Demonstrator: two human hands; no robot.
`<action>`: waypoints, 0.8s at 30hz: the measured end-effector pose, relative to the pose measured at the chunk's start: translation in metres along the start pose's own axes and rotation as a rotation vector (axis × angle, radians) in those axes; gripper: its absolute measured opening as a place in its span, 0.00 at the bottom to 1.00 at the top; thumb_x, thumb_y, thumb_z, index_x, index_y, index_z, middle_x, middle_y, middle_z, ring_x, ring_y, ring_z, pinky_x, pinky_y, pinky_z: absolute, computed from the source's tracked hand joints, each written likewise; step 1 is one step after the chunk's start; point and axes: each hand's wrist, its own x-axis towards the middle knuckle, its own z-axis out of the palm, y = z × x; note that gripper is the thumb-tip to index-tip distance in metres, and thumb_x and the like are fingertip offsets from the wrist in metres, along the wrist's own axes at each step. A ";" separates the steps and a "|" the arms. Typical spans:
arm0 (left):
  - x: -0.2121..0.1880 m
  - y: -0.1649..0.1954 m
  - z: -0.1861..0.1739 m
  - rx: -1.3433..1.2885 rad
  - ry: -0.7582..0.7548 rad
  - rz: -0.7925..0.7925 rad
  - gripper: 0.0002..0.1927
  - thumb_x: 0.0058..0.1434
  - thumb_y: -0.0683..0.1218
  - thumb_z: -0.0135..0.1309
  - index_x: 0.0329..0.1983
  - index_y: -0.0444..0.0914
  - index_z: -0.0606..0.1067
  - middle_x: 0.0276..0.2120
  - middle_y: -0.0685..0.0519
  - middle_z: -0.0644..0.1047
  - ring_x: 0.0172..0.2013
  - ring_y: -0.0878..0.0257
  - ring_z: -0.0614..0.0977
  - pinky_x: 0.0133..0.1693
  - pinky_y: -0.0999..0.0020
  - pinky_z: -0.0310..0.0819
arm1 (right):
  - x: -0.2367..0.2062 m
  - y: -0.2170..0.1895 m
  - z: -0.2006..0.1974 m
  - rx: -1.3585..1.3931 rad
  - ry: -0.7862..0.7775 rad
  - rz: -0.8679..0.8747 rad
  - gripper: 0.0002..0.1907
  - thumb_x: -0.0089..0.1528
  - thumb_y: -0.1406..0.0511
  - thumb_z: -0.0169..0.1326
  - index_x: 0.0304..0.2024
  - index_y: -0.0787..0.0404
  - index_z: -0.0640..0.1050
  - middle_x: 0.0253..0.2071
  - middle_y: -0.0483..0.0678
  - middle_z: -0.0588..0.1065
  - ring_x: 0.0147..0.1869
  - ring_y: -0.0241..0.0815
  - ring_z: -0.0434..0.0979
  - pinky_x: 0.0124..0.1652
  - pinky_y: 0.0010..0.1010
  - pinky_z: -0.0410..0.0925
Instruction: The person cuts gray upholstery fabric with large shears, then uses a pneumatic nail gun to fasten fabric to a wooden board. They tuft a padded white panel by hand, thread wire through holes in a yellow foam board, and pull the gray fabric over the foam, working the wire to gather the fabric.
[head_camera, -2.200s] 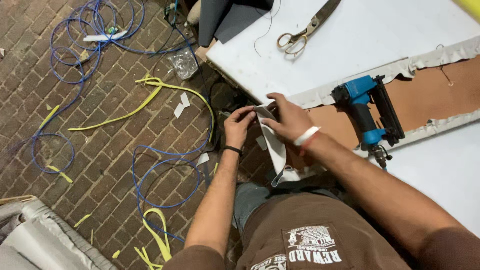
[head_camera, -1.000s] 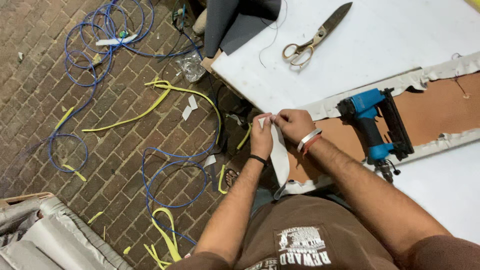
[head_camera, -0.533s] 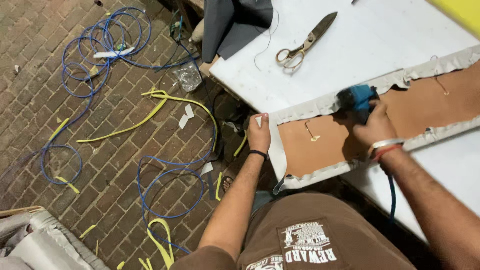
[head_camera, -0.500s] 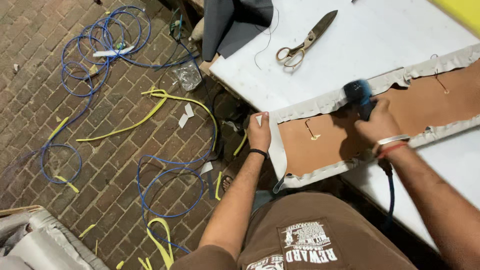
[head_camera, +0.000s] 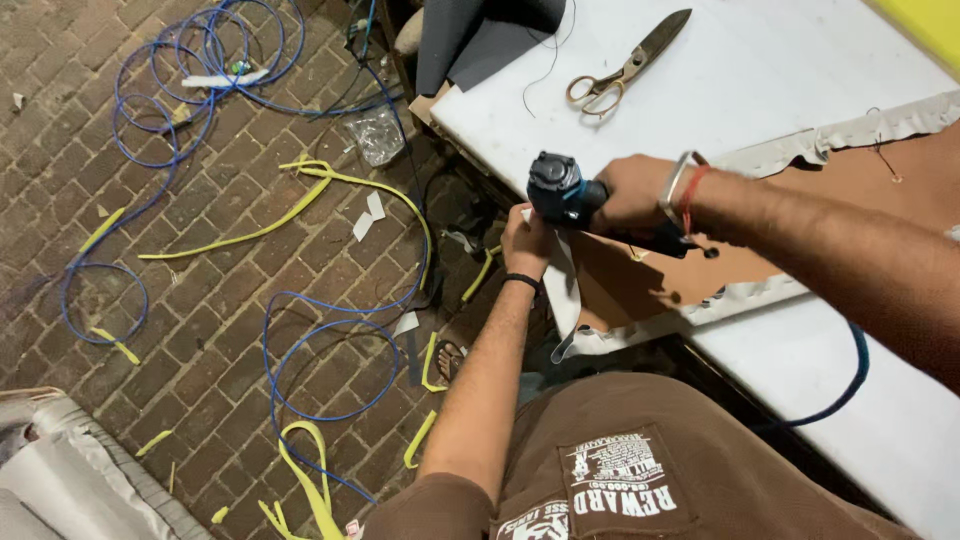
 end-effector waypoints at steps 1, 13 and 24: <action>-0.001 0.002 -0.002 0.003 0.010 0.014 0.24 0.70 0.64 0.48 0.50 0.41 0.76 0.31 0.39 0.82 0.36 0.44 0.83 0.40 0.53 0.76 | 0.002 -0.002 -0.002 -0.003 -0.029 0.027 0.18 0.51 0.55 0.64 0.37 0.60 0.85 0.31 0.55 0.83 0.35 0.51 0.85 0.41 0.40 0.76; 0.005 -0.008 -0.011 -0.206 -0.098 0.137 0.23 0.59 0.56 0.59 0.51 0.37 0.75 0.42 0.42 0.83 0.44 0.50 0.84 0.45 0.57 0.77 | -0.016 -0.007 0.013 -0.100 -0.139 0.029 0.19 0.51 0.56 0.63 0.40 0.60 0.85 0.33 0.57 0.84 0.37 0.53 0.86 0.42 0.42 0.76; 0.011 0.004 -0.016 -0.153 -0.062 0.134 0.20 0.68 0.57 0.54 0.47 0.34 0.77 0.39 0.43 0.82 0.41 0.54 0.82 0.47 0.61 0.76 | -0.052 0.060 0.052 0.082 0.013 0.133 0.32 0.53 0.48 0.63 0.56 0.52 0.78 0.41 0.57 0.82 0.43 0.56 0.84 0.46 0.47 0.75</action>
